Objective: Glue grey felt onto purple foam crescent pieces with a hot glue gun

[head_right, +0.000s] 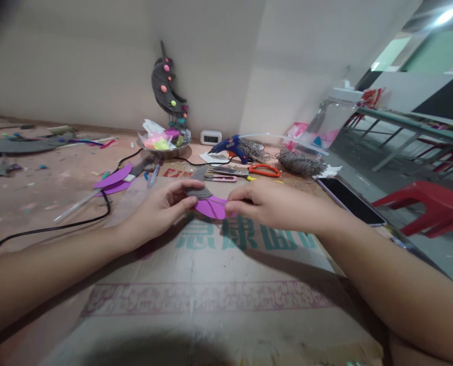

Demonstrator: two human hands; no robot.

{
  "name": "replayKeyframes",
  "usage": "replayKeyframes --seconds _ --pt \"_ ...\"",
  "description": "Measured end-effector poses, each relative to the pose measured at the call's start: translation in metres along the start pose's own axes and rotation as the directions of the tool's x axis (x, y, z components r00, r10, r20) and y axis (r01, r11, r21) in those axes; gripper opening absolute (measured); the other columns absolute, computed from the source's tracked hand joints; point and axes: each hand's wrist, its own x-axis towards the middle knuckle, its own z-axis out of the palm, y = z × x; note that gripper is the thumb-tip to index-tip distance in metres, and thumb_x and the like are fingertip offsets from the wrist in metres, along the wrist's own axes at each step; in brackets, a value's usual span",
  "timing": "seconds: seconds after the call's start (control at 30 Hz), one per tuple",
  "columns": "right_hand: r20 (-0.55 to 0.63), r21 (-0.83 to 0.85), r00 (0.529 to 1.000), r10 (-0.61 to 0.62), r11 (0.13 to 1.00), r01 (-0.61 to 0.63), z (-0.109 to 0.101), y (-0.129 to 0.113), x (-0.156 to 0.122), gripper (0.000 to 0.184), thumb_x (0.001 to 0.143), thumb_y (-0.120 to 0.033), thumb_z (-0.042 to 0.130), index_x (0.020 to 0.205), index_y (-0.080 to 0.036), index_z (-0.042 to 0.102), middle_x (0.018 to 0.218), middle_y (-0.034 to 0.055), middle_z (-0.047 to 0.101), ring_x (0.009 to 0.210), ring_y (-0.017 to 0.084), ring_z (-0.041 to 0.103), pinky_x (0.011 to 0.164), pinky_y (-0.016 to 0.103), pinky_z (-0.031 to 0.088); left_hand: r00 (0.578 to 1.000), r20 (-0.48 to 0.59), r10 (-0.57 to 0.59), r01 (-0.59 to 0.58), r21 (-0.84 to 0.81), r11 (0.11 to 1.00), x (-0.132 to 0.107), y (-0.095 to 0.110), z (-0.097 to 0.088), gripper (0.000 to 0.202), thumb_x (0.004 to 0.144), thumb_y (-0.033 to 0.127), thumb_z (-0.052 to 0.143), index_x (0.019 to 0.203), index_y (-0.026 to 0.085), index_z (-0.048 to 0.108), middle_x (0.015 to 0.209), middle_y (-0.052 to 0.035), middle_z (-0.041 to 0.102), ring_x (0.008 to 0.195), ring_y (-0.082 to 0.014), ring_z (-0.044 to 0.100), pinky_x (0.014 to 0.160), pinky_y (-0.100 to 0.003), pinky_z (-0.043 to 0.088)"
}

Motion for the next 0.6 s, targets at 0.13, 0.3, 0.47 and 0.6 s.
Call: replayKeyframes --seconds 0.13,0.3,0.47,0.6 --pt "-0.033 -0.042 0.995 0.094 0.995 -0.096 -0.004 0.020 0.010 0.037 0.091 -0.048 0.045 0.081 -0.024 0.072 0.072 -0.0009 0.065 0.063 0.015 0.054 0.060 0.027 0.035 1.000 -0.010 0.015 -0.015 0.012 1.000 -0.001 0.004 0.000 0.034 0.090 0.029 0.055 0.122 0.017 0.059 0.106 -0.0085 0.066 0.092 -0.0185 0.061 0.079 -0.031 0.049" --pt "-0.055 -0.049 0.982 0.181 0.982 -0.184 -0.001 0.041 0.020 0.037 0.089 -0.048 0.047 0.080 -0.022 0.072 0.069 -0.0009 0.064 0.060 0.015 0.054 0.056 0.027 0.034 0.999 0.026 0.030 -0.030 -0.021 0.999 -0.002 0.006 0.002 0.032 0.090 0.028 0.054 0.120 0.017 0.059 0.111 -0.0087 0.065 0.093 -0.0177 0.060 0.081 -0.031 0.049" --pt "-0.033 -0.001 0.994 0.102 0.995 -0.102 -0.016 0.030 0.006 0.035 0.090 -0.047 0.049 0.084 -0.022 0.072 0.074 0.0009 0.066 0.066 0.016 0.058 0.061 0.027 0.040 1.000 -0.011 -0.028 0.028 -0.018 0.999 0.003 -0.006 0.001 0.032 0.089 0.028 0.055 0.119 0.018 0.059 0.108 -0.0080 0.066 0.089 -0.0172 0.062 0.076 -0.030 0.049" --pt "0.259 0.135 0.963 -0.074 0.990 0.040 -0.033 0.016 -0.016 0.032 0.088 -0.047 0.055 0.100 -0.025 0.075 0.093 0.0033 0.073 0.082 0.019 0.065 0.073 0.028 0.047 0.998 -0.034 -0.057 0.055 -0.062 0.997 0.009 -0.013 -0.001 0.031 0.089 0.030 0.055 0.118 0.017 0.059 0.103 -0.0075 0.066 0.083 -0.0162 0.062 0.073 -0.029 0.050"
